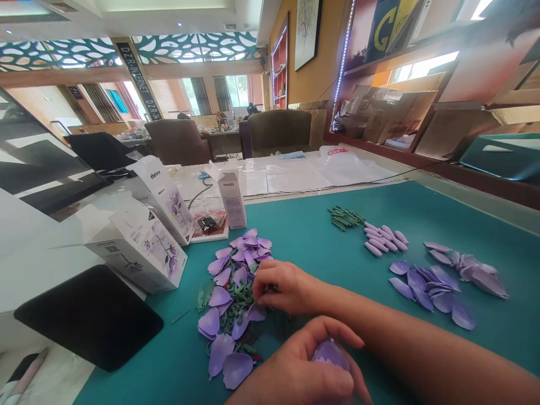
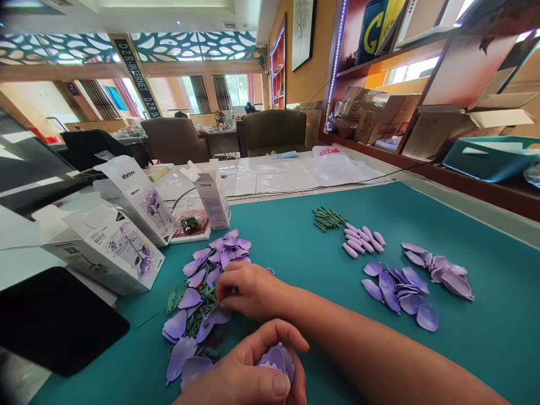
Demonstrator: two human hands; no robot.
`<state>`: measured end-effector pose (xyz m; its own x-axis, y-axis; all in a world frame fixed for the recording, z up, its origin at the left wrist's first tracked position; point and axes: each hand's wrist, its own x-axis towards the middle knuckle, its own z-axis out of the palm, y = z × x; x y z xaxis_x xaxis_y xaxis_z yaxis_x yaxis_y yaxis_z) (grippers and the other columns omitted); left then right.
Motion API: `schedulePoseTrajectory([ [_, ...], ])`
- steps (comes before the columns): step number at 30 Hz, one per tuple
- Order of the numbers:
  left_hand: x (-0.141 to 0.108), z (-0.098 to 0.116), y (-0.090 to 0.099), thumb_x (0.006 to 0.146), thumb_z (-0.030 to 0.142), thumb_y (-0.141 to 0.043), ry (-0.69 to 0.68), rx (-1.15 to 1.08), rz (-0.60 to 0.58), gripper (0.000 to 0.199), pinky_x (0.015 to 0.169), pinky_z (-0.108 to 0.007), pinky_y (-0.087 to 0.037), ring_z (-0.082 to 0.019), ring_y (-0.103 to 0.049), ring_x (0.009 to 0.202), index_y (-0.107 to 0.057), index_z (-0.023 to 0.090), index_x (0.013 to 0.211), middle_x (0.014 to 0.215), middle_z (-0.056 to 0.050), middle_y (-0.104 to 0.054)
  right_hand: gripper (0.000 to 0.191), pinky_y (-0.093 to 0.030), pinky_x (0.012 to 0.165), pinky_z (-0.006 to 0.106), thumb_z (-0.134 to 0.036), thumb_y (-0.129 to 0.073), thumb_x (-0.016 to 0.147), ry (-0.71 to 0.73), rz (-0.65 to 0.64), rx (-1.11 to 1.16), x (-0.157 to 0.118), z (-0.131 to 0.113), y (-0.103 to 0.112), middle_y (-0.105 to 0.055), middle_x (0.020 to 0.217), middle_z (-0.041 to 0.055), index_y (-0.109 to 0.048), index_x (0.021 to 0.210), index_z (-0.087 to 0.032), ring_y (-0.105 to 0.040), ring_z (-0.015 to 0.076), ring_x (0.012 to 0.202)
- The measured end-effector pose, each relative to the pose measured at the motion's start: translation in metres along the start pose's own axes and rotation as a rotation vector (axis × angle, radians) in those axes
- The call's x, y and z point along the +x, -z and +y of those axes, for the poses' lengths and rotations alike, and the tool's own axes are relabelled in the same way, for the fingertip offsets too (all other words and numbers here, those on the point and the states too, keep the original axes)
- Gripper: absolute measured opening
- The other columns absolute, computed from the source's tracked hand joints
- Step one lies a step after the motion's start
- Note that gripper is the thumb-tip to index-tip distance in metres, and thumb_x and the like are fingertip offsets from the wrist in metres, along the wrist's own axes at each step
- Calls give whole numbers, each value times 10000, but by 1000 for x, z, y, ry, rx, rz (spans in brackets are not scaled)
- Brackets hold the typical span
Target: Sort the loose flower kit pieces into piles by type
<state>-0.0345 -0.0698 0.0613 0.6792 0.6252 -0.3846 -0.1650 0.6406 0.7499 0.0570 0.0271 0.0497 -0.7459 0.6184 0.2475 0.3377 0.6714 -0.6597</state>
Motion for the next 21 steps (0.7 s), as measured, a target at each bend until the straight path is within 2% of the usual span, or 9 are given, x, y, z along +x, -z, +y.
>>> schedulePoseTrajectory([
  [2, 3, -2, 3, 621, 125, -564, -25, -40, -12, 356, 489, -199, -314, -70, -507, 482, -572, 188, 971, 704, 3, -638, 87, -403, 647, 222, -90, -628, 740, -105, 82, 179, 1, 0, 4, -555, 755, -22, -583, 759, -162, -509, 98, 703],
  [5, 8, -3, 8, 663, 171, -593, -78, -135, 46, 261, 379, -185, -302, -66, -500, 438, -546, 207, 917, 742, 19, -613, 105, -376, 571, 216, -113, -585, 755, -229, 211, 356, 2, 3, 10, -495, 656, -56, -564, 841, -169, -455, 85, 609],
  [8, 11, 2, 12, 767, 210, -559, -160, -231, 268, 99, 323, -169, -291, -67, -485, 456, -522, 220, 858, 750, 29, -585, 164, -342, 533, 213, -116, -551, 759, -252, 302, 396, 2, 6, 20, -440, 619, -70, -573, 912, -171, -399, 76, 563],
  [10, 12, 7, 16, 833, 242, -527, -212, -275, 433, 45, 336, -161, -309, -72, -500, 490, -522, 224, 874, 739, 27, -576, 133, -347, 535, 216, -122, -544, 760, -260, 311, 419, 2, 4, 29, -473, 630, -57, -593, 876, -164, -409, 75, 567],
  [12, 12, 13, 19, 878, 317, -501, -237, -324, 560, 107, 357, -167, -337, -78, -518, 515, -536, 222, 914, 755, 16, -581, 94, -378, 567, 223, -125, -558, 747, -267, 305, 452, 1, -1, 37, -539, 675, -32, -609, 820, -155, -452, 80, 607],
  [14, 12, 18, 22, 895, 400, -477, -247, -383, 623, 201, 378, -182, -370, -86, -534, 527, -547, 216, 937, 782, 0, -597, 62, -403, 590, 229, -146, -585, 739, -271, 281, 475, -1, -7, 45, -580, 701, -18, -617, 792, -153, -488, 86, 634],
  [17, 12, 21, 23, 893, 487, -444, -265, -448, 648, 302, 382, -196, -388, -102, -554, 535, -553, 210, 942, 785, -11, -616, 44, -429, 585, 228, -179, -621, 736, -270, 167, 477, -6, -18, 52, -601, 687, -17, -613, 771, -154, -527, 92, 629],
  [21, 12, 22, 23, 900, 510, -411, -286, -455, 633, 354, 373, -200, -388, -118, -561, 530, -573, 195, 906, 656, 8, -581, 44, -449, 585, 218, -153, -598, 757, -273, -24, 413, -11, -28, 54, -622, 701, -12, -616, 797, -157, -565, 96, 635],
])
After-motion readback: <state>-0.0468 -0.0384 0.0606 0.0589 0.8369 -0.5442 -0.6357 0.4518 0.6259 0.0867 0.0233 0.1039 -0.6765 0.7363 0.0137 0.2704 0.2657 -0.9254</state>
